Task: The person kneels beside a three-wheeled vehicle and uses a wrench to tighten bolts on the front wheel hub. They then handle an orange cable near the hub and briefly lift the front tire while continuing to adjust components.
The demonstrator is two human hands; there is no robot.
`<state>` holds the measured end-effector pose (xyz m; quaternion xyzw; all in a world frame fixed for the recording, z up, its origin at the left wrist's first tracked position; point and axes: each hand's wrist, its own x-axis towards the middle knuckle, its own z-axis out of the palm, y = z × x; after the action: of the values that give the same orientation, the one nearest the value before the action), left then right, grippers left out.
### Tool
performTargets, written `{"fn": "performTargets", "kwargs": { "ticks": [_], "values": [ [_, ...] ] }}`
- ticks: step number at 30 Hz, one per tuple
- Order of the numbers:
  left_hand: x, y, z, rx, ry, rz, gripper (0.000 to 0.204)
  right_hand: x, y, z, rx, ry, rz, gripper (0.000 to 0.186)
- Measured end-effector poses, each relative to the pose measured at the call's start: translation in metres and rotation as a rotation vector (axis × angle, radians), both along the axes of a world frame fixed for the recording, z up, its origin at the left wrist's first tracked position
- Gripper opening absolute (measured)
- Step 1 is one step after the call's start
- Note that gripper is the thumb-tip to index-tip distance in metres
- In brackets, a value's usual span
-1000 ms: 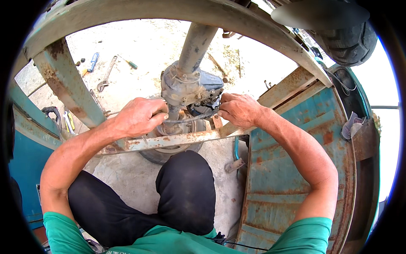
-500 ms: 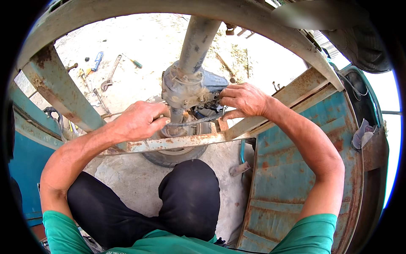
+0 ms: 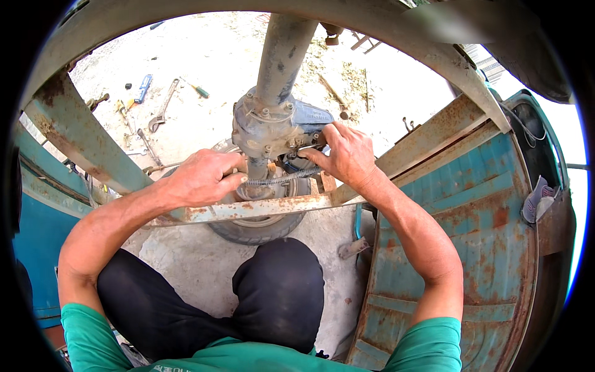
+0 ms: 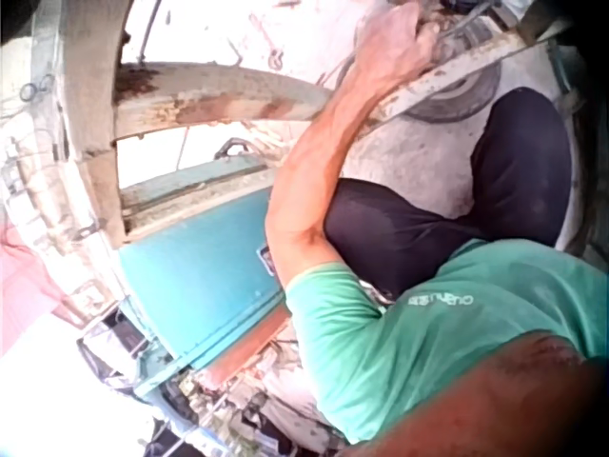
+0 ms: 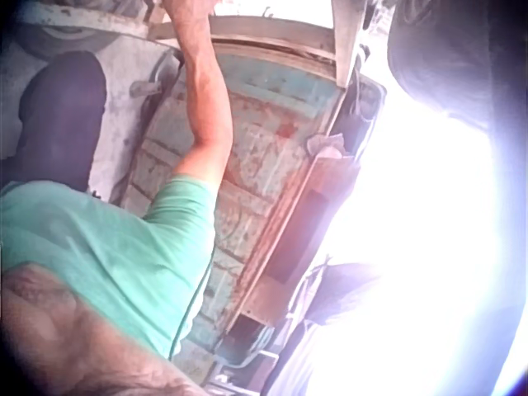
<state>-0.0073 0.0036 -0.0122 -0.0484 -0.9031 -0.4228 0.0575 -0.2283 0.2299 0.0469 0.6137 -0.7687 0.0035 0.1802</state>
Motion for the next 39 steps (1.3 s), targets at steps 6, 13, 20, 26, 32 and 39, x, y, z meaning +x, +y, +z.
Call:
{"fn": "performTargets", "kwargs": {
  "ticks": [6, 13, 20, 26, 32, 39],
  "values": [
    [0.003, -0.002, 0.003, -0.025, 0.004, 0.028, 0.026, 0.008, 0.004, 0.005, 0.006, -0.024, -0.047, 0.048],
    [0.006, -0.004, 0.009, -0.014, -0.025, 0.053, 0.026, 0.013, 0.007, 0.007, -0.090, -1.158, -0.646, 0.043],
    [0.003, -0.003, 0.008, -0.010, -0.008, 0.053, 0.026, 0.001, 0.008, -0.004, -0.314, -1.473, -0.774, 0.021],
    [0.007, -0.005, 0.011, -0.046, -0.050, 0.049, 0.025, 0.021, -0.009, 0.040, -0.427, -1.328, -0.605, 0.031],
    [0.004, -0.003, 0.009, -0.024, -0.017, 0.032, 0.026, 0.009, 0.023, 0.033, -0.037, -0.780, -0.561, 0.035],
    [0.003, -0.004, 0.007, -0.051, -0.024, 0.064, 0.024, -0.001, 0.032, 0.003, -0.073, -0.333, -0.296, 0.016]
  ]
}}
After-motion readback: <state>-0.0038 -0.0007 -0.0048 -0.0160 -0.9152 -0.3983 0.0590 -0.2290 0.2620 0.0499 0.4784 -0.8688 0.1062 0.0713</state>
